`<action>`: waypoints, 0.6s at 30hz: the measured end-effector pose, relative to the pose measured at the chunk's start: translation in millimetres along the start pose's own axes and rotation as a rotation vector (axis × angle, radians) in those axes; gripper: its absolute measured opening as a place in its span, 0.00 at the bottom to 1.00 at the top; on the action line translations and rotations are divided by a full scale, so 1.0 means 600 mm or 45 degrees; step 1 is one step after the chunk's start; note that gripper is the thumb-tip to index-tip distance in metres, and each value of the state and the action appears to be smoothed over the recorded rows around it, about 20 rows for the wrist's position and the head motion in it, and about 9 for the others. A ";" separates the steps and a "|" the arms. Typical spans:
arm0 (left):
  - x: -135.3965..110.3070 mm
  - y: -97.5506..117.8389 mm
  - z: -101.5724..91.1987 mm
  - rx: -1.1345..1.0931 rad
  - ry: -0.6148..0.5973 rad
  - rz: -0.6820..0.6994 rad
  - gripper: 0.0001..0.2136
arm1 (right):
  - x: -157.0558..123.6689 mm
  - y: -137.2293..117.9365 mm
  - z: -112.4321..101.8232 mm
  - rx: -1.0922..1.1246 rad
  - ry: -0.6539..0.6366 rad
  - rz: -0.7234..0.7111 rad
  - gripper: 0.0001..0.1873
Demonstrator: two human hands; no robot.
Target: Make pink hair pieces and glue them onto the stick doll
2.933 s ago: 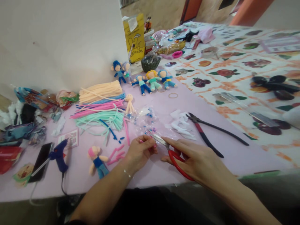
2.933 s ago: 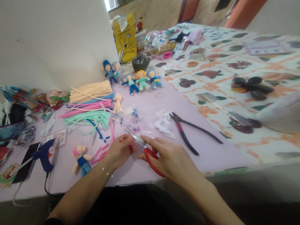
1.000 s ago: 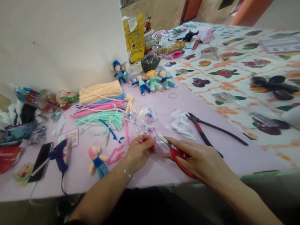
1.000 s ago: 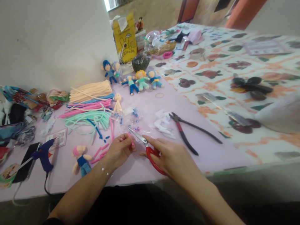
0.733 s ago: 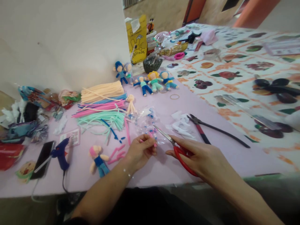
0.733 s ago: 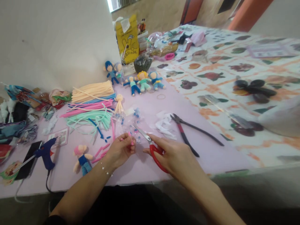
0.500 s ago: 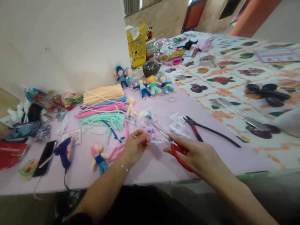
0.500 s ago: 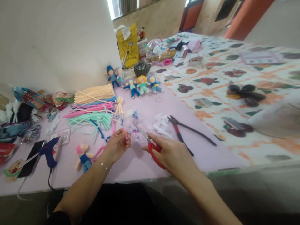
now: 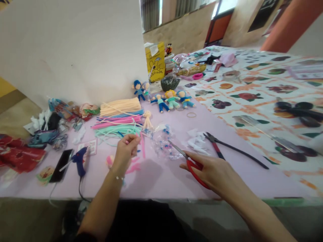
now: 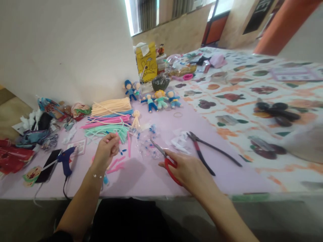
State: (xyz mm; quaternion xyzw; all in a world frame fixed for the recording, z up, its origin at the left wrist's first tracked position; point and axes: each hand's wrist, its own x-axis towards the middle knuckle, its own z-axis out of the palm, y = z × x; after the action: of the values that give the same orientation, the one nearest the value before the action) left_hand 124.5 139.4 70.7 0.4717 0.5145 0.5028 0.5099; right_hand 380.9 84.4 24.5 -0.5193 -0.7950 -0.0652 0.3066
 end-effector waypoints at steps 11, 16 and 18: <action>-0.001 -0.033 -0.086 0.672 0.060 -0.065 0.07 | 0.000 0.010 0.012 -0.043 0.133 -0.007 0.32; 0.005 -0.046 -0.095 0.615 0.050 -0.135 0.06 | 0.001 0.011 0.016 -0.072 0.158 -0.033 0.33; 0.011 -0.047 -0.099 0.508 0.059 -0.156 0.06 | 0.002 0.012 0.016 -0.061 0.157 -0.048 0.33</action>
State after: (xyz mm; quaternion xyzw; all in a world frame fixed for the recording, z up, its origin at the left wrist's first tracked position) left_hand 65.8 142.6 40.6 0.5195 0.6433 0.3696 0.4240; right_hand 383.0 92.4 15.8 -0.5063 -0.7825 -0.1219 0.3413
